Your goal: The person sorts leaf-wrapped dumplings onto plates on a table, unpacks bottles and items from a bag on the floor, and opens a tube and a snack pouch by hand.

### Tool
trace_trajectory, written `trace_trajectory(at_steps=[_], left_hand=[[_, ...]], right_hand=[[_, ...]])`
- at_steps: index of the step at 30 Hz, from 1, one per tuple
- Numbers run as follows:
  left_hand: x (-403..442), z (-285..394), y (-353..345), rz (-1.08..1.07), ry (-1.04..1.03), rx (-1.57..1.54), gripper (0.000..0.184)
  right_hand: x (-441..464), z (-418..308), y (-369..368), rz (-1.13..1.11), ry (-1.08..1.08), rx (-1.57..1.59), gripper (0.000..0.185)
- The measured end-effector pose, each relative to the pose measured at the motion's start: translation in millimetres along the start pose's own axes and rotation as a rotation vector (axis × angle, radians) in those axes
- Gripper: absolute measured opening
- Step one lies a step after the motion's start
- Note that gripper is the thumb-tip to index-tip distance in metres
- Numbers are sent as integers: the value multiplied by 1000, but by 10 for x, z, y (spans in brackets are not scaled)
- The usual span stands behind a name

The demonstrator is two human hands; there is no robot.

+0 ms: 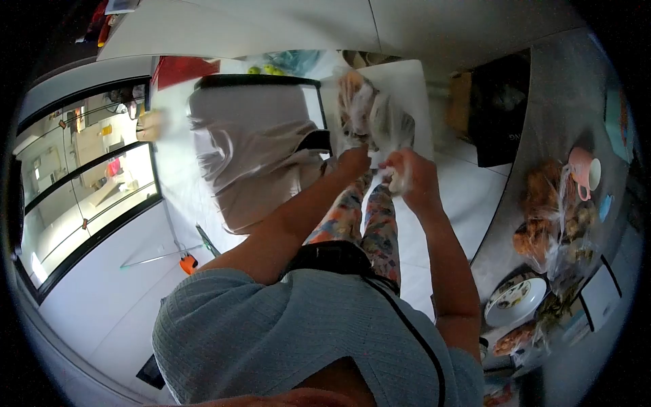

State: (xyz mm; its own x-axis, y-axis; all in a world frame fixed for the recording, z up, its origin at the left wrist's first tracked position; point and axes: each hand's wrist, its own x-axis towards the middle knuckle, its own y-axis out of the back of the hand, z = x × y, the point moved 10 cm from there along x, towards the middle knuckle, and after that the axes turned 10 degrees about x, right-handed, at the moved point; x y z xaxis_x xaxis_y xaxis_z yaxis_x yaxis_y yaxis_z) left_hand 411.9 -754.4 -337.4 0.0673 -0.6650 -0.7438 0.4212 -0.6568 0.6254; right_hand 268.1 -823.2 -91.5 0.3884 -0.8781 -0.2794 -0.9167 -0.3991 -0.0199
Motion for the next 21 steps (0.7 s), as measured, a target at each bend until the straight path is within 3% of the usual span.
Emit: trace_trajectory(at_steps=[2, 4, 6, 9, 13, 15, 19, 21], left_hand=[[-119, 218, -13, 45, -130, 322, 21], [-238, 278, -33, 114, -137, 386, 20], [-407, 490, 79, 303, -290, 570, 20], [-506, 512, 221, 383, -249, 455, 20], [-506, 417, 171, 326, -210, 484, 21], [-695, 372, 455, 527, -261, 6, 22], [-889, 390, 518, 644, -317, 8, 22], [-912, 401, 537, 644, -316, 2, 22]], right_hand=[[89, 94, -41, -2, -90, 63, 16], [199, -3, -72, 3, 25, -49, 15], [281, -76, -183, -40, 74, 7, 16], [370, -276, -402, -121, 151, 110, 18], [422, -279, -612, -233, 238, 316, 17], [450, -126, -724, -293, 200, 346, 16], [435, -89, -905, -404, 165, 120, 15], [433, -132, -1001, -364, 240, 271, 15]])
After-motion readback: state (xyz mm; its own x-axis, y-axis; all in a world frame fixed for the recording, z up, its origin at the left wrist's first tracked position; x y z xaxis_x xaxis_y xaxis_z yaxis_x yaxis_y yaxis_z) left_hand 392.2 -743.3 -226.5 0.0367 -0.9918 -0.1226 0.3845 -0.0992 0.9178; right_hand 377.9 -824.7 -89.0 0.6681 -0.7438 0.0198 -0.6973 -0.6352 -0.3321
